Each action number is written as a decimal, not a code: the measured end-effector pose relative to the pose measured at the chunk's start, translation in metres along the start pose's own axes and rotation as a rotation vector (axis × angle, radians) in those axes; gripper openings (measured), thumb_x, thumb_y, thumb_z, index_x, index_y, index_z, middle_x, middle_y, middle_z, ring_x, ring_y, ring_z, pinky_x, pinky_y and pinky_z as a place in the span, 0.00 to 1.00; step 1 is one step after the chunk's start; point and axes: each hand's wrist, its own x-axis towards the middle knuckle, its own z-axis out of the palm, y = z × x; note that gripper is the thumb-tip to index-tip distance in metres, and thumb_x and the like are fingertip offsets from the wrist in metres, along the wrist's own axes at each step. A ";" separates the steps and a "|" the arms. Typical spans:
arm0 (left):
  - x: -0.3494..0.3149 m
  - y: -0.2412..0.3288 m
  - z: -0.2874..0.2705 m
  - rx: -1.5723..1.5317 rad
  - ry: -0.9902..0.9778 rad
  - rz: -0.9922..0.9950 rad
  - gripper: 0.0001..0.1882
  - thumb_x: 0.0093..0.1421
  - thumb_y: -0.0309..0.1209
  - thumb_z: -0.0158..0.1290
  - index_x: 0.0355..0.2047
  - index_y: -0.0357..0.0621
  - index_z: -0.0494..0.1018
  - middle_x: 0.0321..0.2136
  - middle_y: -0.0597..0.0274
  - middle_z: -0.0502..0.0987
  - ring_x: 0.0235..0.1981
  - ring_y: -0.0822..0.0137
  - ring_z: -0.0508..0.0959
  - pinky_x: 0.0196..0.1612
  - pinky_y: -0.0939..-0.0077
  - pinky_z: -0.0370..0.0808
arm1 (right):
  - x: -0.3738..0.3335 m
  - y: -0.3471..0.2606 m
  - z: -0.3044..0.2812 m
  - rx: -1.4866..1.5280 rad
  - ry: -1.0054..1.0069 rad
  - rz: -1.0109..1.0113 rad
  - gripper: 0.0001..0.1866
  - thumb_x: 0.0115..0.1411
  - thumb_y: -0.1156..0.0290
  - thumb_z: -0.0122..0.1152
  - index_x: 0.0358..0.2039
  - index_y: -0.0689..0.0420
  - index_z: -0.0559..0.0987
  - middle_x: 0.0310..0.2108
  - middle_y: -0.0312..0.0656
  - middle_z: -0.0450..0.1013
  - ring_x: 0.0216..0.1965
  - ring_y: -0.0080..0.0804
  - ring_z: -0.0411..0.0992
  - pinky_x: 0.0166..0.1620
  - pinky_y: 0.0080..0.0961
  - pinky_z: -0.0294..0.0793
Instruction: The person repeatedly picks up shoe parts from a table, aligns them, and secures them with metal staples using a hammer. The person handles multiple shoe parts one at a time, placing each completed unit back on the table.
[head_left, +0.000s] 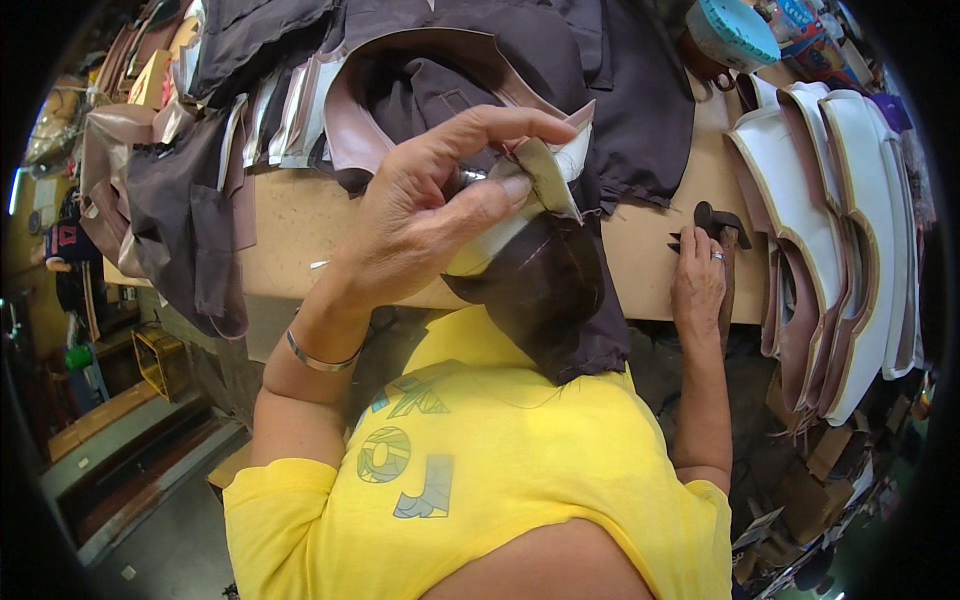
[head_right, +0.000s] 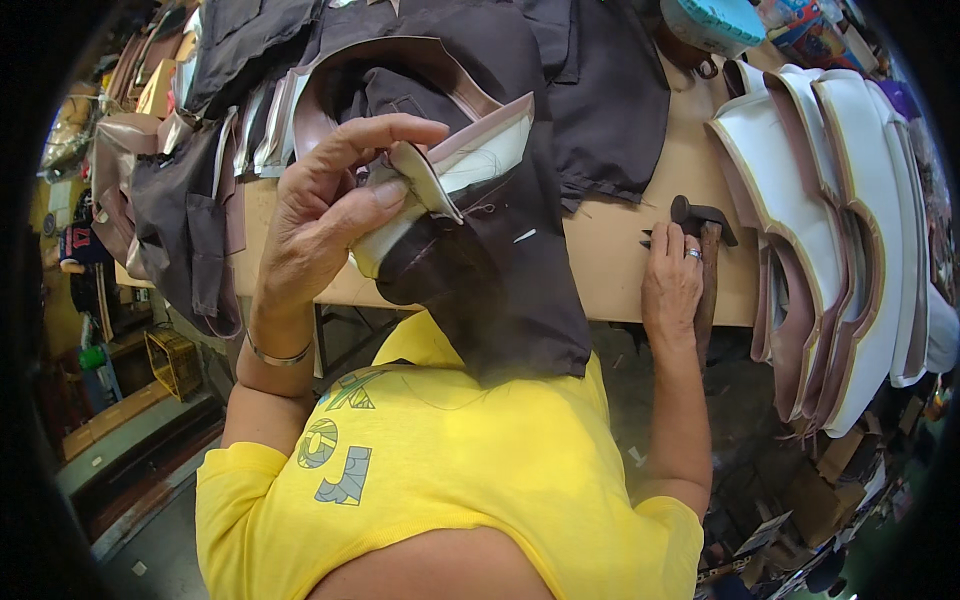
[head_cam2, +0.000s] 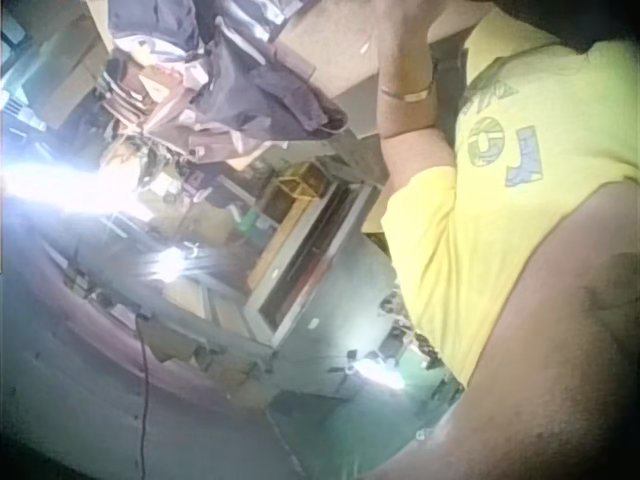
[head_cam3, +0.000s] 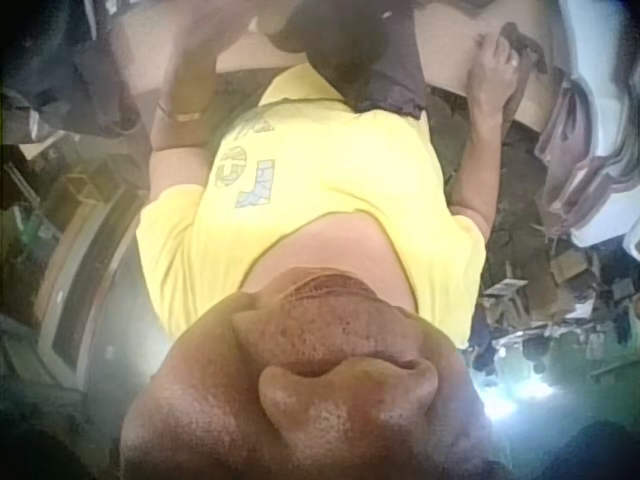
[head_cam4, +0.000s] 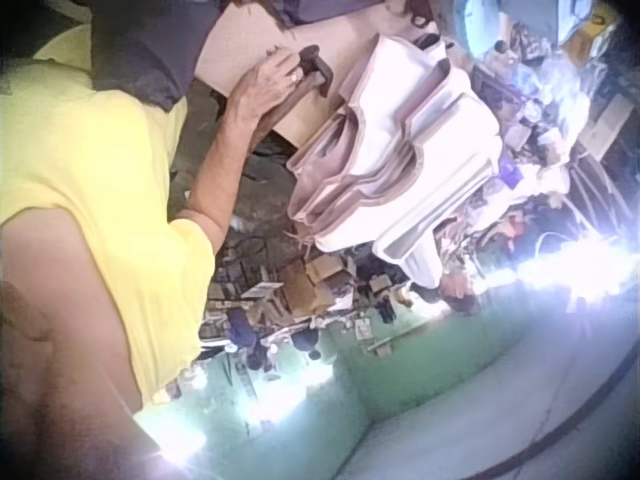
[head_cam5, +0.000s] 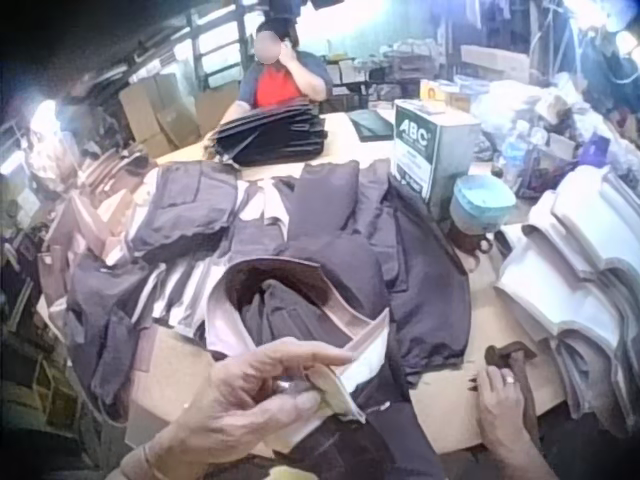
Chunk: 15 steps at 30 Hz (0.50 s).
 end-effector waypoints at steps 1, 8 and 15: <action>0.001 -0.002 -0.001 0.019 -0.033 0.044 0.14 0.53 0.21 0.46 0.42 0.37 0.69 0.39 0.59 0.71 0.41 0.75 0.70 0.44 0.82 0.68 | -0.001 0.003 0.002 0.025 -0.020 -0.003 0.15 0.47 0.79 0.49 0.39 0.59 0.68 0.37 0.41 0.65 0.42 0.39 0.65 0.41 0.35 0.67; 0.006 -0.008 -0.006 0.239 -0.135 0.161 0.13 0.53 0.14 0.44 0.38 0.39 0.69 0.35 0.62 0.70 0.38 0.75 0.69 0.41 0.82 0.67 | 0.003 0.008 -0.003 0.024 0.003 -0.052 0.17 0.47 0.80 0.50 0.41 0.60 0.68 0.39 0.45 0.65 0.41 0.44 0.65 0.42 0.34 0.66; 0.011 -0.013 -0.011 0.447 -0.218 0.320 0.10 0.52 0.14 0.45 0.34 0.38 0.68 0.32 0.64 0.69 0.34 0.74 0.69 0.39 0.85 0.66 | 0.007 0.024 -0.005 0.461 -0.153 -0.038 0.22 0.43 0.83 0.56 0.42 0.61 0.67 0.39 0.48 0.65 0.41 0.48 0.64 0.42 0.37 0.65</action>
